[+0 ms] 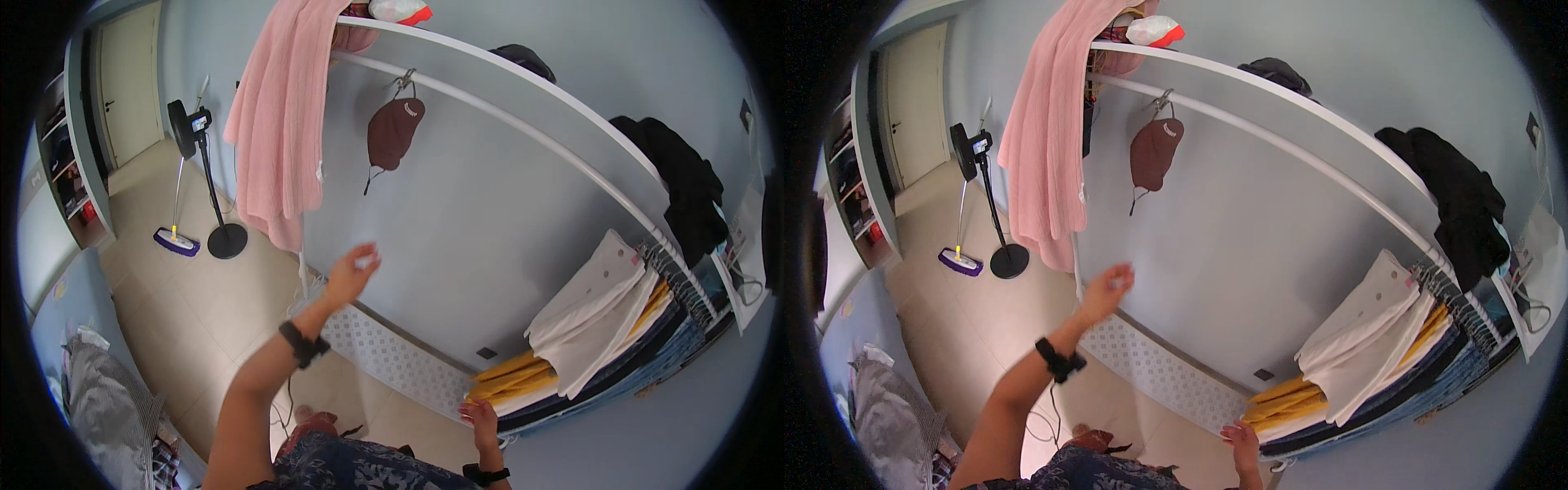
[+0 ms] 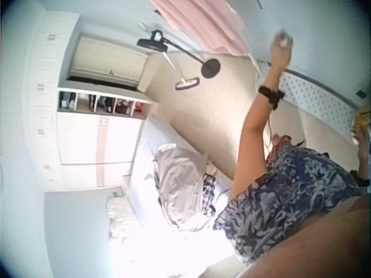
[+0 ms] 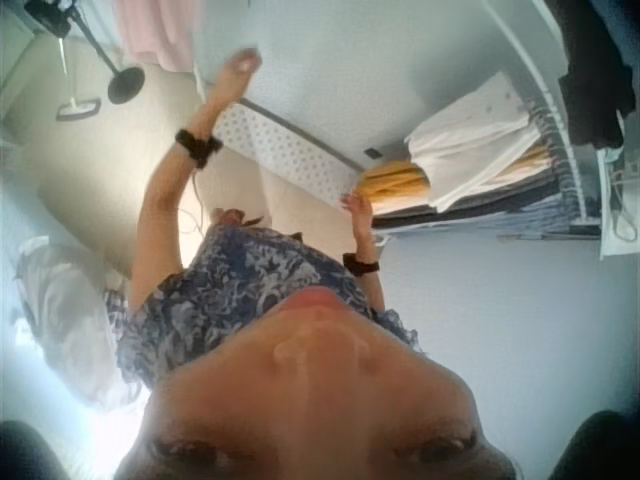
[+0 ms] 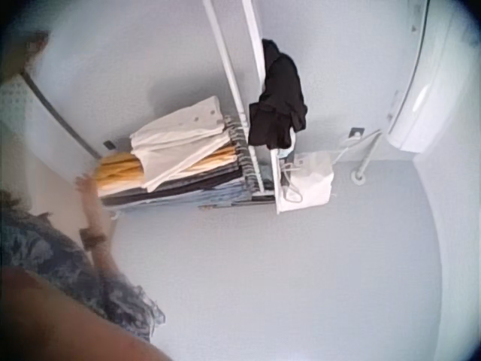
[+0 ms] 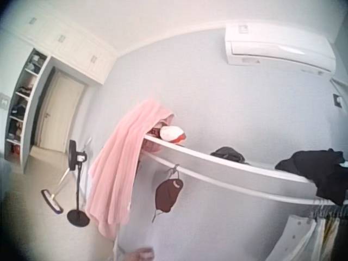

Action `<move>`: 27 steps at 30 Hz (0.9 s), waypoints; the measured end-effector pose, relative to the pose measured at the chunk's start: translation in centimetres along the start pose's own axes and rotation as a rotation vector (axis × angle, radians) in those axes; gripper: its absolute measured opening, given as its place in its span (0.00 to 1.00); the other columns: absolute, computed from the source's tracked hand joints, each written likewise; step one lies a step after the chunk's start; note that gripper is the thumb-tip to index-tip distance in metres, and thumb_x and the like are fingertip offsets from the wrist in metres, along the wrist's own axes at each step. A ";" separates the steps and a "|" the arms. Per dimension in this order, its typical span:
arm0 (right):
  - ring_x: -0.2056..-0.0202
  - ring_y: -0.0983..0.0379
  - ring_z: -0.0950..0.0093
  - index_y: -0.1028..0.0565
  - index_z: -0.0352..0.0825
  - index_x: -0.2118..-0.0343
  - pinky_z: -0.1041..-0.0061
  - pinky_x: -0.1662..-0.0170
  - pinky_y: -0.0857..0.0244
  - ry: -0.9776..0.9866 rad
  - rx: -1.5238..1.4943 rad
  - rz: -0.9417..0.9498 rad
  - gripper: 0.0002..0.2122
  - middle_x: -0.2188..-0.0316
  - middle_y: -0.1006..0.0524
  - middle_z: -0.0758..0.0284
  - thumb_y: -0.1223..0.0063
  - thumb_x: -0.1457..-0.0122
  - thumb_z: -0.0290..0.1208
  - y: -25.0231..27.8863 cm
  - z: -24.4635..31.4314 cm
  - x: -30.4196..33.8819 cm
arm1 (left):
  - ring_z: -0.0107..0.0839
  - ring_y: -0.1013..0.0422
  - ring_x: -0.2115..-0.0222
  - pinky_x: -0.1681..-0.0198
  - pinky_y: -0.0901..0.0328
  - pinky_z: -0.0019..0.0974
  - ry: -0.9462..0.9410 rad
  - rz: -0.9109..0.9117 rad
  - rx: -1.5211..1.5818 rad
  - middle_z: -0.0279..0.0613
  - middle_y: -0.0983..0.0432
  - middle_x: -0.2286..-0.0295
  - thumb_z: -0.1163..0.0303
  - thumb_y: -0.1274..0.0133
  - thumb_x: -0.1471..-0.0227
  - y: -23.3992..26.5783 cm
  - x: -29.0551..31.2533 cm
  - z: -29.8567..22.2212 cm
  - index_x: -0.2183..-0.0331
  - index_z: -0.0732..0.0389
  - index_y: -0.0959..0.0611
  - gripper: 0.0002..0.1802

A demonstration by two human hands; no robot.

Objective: The person wipes the top of a closet shelf with a cloth after moving items like a fan, a paper bag, and a bag. The person then removes several shirts and a white dress on hangers from the closet rack and places them on the bed.

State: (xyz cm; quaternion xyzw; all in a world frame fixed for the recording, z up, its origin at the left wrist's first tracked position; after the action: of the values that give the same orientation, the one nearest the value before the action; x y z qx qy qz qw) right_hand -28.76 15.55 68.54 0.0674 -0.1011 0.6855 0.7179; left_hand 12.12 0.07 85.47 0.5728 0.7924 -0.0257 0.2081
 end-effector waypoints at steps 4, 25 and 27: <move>0.68 0.28 0.74 0.35 0.32 0.60 0.79 0.66 0.34 0.162 0.041 0.022 0.11 0.68 0.26 0.63 0.55 0.45 0.30 -3.7 4.8 -5.1 | 0.26 0.33 0.64 0.61 0.39 0.28 -0.026 -0.052 0.396 0.40 0.28 0.65 0.50 0.53 0.52 3.4 -13.5 -9.2 0.58 0.66 0.28 0.29; 0.68 0.27 0.69 0.36 0.28 0.58 0.76 0.65 0.33 0.043 -0.045 -0.018 0.12 0.68 0.26 0.57 0.58 0.46 0.24 -19.4 4.0 -13.4 | 0.20 0.35 0.76 0.73 0.43 0.24 0.185 0.329 0.707 0.31 0.30 0.78 0.52 0.53 0.50 -0.4 -29.0 -11.6 0.70 0.59 0.23 0.19; 0.68 0.27 0.69 0.36 0.28 0.58 0.76 0.65 0.33 0.041 -0.067 -0.005 0.12 0.68 0.26 0.56 0.58 0.46 0.23 -19.0 3.5 -13.6 | 0.20 0.36 0.77 0.75 0.44 0.23 0.171 0.329 0.716 0.30 0.30 0.80 0.52 0.53 0.50 -0.3 -28.9 -10.9 0.71 0.59 0.23 0.19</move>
State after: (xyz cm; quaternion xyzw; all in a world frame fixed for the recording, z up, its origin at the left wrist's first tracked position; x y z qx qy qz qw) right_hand -10.51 0.51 69.49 0.0295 -0.1092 0.6811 0.7234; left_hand 15.98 -22.91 105.78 0.7285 0.6454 -0.2185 -0.0700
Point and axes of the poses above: each hand's wrist, its own x-axis away from the middle knuckle, its own y-axis out of the back of the hand, z = x × y, the point moved 7 cm from there along -x, towards the middle knuckle
